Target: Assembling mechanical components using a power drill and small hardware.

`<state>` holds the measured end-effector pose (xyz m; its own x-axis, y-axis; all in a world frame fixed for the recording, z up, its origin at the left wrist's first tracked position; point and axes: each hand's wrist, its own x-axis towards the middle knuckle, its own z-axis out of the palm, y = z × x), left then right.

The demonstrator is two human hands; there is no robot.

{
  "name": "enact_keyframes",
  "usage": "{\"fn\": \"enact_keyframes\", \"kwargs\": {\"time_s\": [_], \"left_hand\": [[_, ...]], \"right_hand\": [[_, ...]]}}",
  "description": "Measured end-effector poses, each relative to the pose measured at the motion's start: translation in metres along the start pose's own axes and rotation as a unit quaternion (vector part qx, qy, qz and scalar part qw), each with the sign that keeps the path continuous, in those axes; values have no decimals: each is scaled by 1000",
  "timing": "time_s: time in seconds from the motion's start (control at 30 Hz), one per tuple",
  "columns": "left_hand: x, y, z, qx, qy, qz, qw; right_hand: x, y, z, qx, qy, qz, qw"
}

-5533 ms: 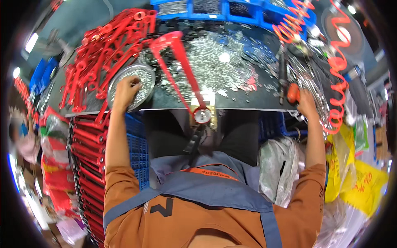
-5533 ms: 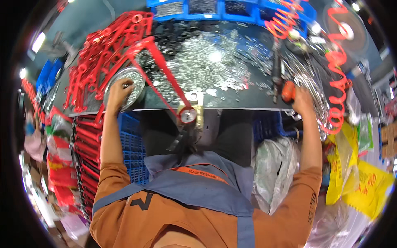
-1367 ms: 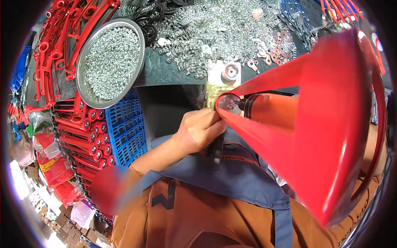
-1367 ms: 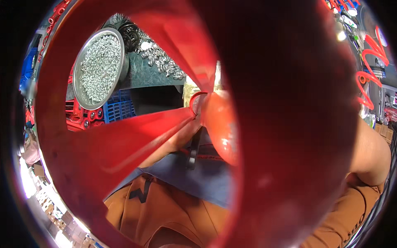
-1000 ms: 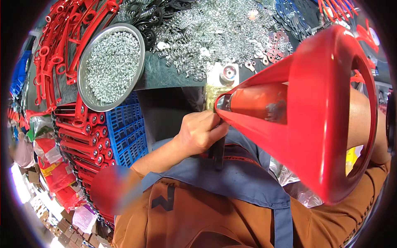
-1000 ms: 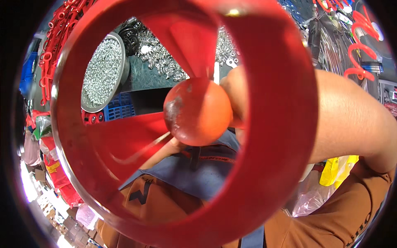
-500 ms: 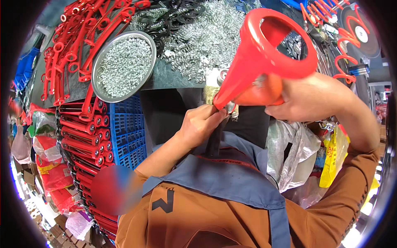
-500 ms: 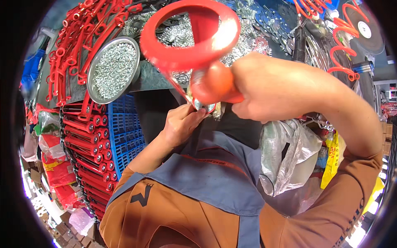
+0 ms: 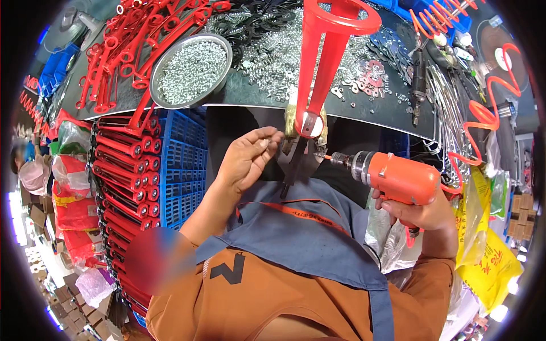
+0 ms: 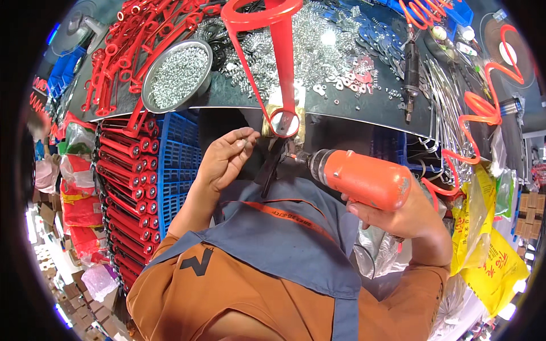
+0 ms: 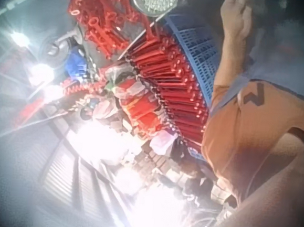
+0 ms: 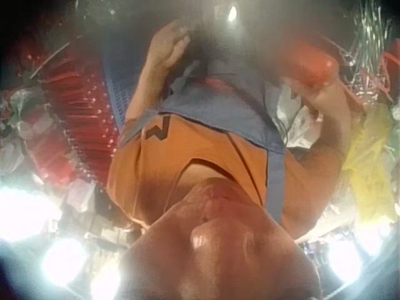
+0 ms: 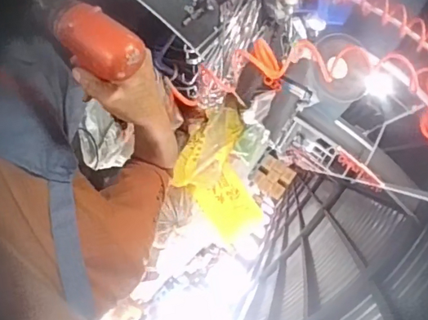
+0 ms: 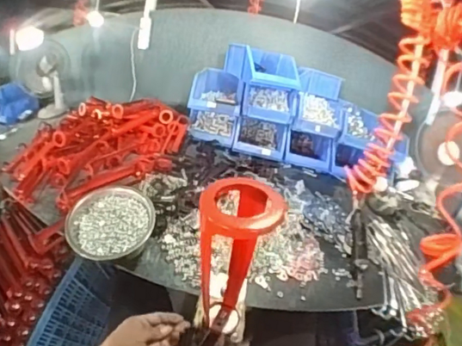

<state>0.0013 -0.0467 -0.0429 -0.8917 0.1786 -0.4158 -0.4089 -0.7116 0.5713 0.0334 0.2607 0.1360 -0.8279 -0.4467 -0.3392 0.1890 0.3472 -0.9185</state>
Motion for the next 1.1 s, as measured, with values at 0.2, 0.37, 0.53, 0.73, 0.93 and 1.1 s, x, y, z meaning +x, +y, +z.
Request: {"fn": "enact_keyframes", "kwargs": {"time_s": [0.2,0.37,0.53,0.73,0.93,1.1], "left_hand": [[-13,7,7,-103,-264,-39,958],[-30,0,43,18,-8,7,1000],[-36,9,40,43,-40,2,998],[-30,8,19,-53,-157,-49,985],[-26,2,16,-41,-117,-58,991],[-27,3,15,-65,-137,-67,986]], "right_hand": [[0,22,5,88,-2,-15,996],[1,25,21,186,33,-10,982],[10,33,25,208,14,-29,978],[20,26,36,229,34,-29,972],[27,23,39,232,22,-21,972],[32,19,44,236,25,-21,971]]}}
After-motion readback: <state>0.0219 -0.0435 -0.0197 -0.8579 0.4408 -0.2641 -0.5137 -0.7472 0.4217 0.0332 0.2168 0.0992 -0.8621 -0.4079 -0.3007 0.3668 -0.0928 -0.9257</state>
